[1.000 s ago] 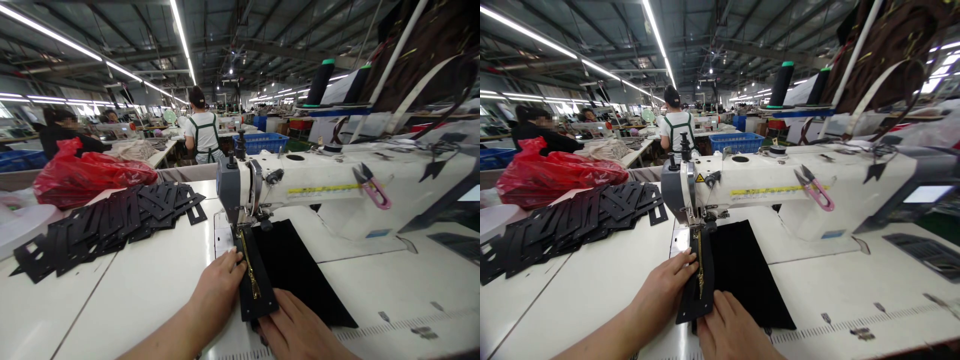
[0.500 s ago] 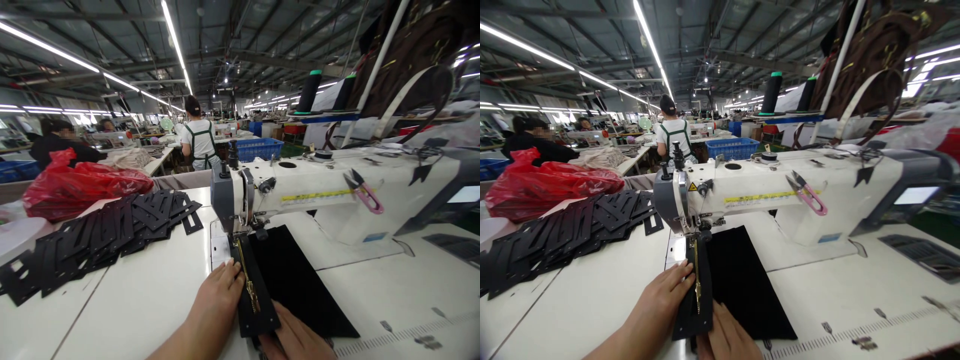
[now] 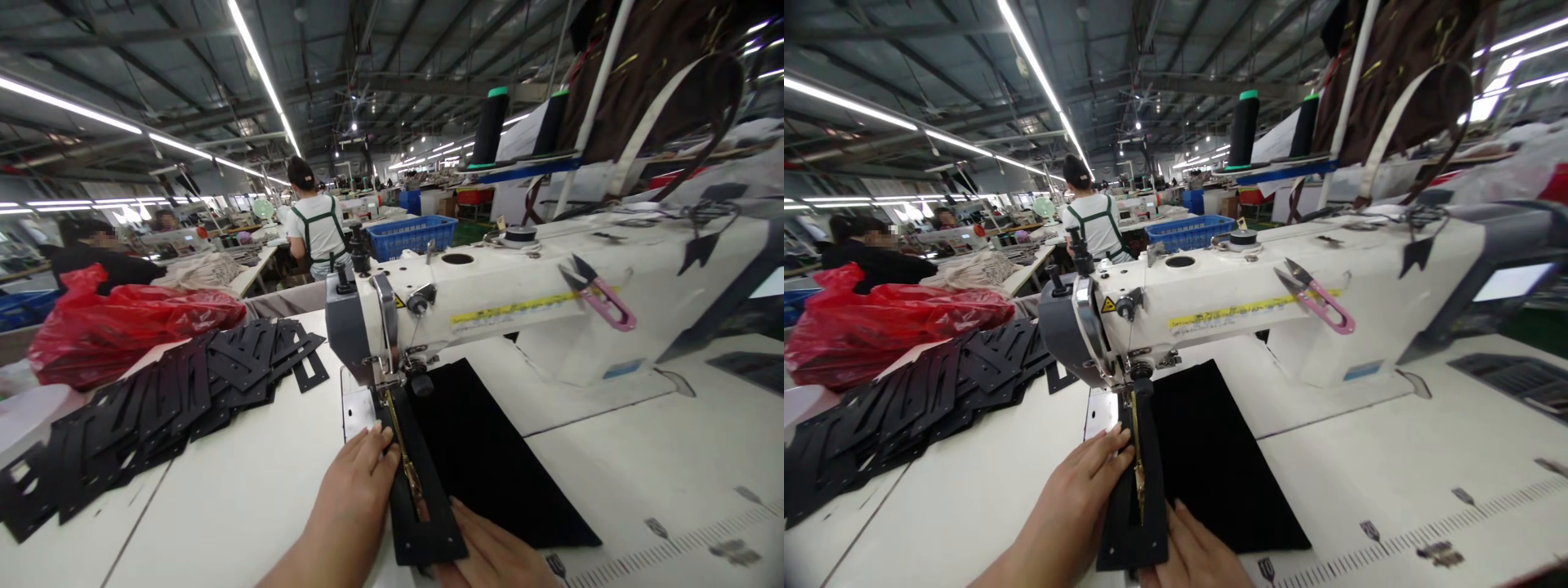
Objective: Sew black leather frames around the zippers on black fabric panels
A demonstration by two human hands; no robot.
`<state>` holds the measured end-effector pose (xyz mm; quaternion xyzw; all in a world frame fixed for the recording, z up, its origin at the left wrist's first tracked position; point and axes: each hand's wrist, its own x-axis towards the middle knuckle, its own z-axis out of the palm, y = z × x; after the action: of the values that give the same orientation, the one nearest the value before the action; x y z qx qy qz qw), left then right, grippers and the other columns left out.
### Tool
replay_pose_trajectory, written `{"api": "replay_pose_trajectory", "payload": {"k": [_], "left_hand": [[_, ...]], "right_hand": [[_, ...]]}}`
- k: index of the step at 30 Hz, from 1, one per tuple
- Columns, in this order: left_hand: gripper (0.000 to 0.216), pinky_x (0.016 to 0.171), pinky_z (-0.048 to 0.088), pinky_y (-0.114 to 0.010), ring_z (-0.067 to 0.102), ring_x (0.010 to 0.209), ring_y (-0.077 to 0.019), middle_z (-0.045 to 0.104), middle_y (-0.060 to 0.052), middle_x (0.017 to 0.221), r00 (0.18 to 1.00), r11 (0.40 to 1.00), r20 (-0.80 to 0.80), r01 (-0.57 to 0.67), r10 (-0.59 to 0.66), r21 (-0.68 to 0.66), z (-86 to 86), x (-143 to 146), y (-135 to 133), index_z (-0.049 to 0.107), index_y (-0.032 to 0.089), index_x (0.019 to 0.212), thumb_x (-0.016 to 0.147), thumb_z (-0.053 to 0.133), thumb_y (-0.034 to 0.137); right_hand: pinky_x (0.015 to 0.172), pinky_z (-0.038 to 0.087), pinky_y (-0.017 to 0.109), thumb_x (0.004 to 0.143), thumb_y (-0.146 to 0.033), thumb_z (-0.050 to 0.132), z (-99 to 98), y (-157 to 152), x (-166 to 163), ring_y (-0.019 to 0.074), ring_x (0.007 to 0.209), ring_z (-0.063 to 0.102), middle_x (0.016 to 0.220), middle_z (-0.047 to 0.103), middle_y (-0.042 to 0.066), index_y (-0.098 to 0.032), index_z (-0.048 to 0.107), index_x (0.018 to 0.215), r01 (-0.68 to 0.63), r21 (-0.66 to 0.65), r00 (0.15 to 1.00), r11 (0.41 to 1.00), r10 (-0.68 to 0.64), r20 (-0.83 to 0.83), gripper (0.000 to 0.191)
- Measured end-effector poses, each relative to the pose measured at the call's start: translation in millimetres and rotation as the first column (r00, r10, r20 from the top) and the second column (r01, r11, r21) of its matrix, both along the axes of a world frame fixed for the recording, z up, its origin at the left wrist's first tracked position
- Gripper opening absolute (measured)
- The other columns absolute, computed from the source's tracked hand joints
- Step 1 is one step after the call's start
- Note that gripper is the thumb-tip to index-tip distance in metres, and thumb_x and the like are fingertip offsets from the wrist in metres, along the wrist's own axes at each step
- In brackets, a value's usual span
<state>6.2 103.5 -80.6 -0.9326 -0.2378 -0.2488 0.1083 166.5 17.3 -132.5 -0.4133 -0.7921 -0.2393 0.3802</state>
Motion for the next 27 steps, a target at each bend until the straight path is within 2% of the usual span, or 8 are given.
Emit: {"api": "replay_pose_trajectory", "payload": {"k": [6, 12, 20, 27], "left_hand": [[0.028, 0.074, 0.057, -0.040, 0.062, 0.093, -0.0269, 0.063, -0.017, 0.101, 1.000, 1.000, 0.012, 0.007, -0.008, 0.009, 1.3, -0.4, 9.3, 0.058, 0.008, 0.100, 0.085, 0.034, 0.007], [0.025, 0.077, 0.056, -0.038, 0.061, 0.095, -0.0256, 0.063, -0.016, 0.100, 0.999, 0.997, 0.039, 0.030, -0.027, -0.067, -0.3, 1.2, 18.6, 0.056, 0.008, 0.103, 0.085, 0.040, 0.007], [0.028, 0.077, 0.055, -0.035, 0.061, 0.092, -0.0220, 0.061, -0.012, 0.096, 0.997, 0.988, 0.071, 0.024, -0.014, -0.151, -3.8, 0.7, 31.5, 0.055, 0.014, 0.105, 0.086, 0.036, 0.008], [0.032, 0.074, 0.055, -0.033, 0.061, 0.085, -0.0203, 0.058, -0.011, 0.096, 0.997, 0.960, 0.029, -0.056, 0.066, -0.273, -7.8, 0.7, 42.0, 0.056, 0.015, 0.104, 0.079, 0.039, 0.003]], "right_hand": [[0.078, 0.052, 0.025, 0.086, -0.008, 0.038, 2.3, 15.4, -3.0, 0.0160, 0.084, 0.063, 0.087, 0.069, 0.008, -0.014, 0.064, 0.093, 0.005, 0.052, 1.000, 0.999, -0.004, -0.021, 0.028], [0.077, 0.052, 0.025, 0.083, -0.006, 0.041, 6.0, 31.6, -1.7, 0.0164, 0.081, 0.064, 0.084, 0.069, 0.007, -0.015, 0.065, 0.087, -0.007, 0.054, 0.998, 0.998, 0.010, -0.058, 0.026], [0.080, 0.051, 0.026, 0.085, -0.008, 0.039, 12.3, 50.9, 5.0, 0.0160, 0.080, 0.062, 0.090, 0.067, 0.010, -0.013, 0.065, 0.093, -0.043, -0.090, 0.999, 0.995, 0.041, -0.017, 0.027], [0.076, 0.050, 0.028, 0.089, -0.007, 0.028, 24.5, 63.8, 6.1, 0.0180, 0.075, 0.060, 0.078, 0.066, 0.009, -0.011, 0.065, 0.079, -0.115, -0.089, 0.993, 0.989, 0.113, -0.032, 0.039]]}}
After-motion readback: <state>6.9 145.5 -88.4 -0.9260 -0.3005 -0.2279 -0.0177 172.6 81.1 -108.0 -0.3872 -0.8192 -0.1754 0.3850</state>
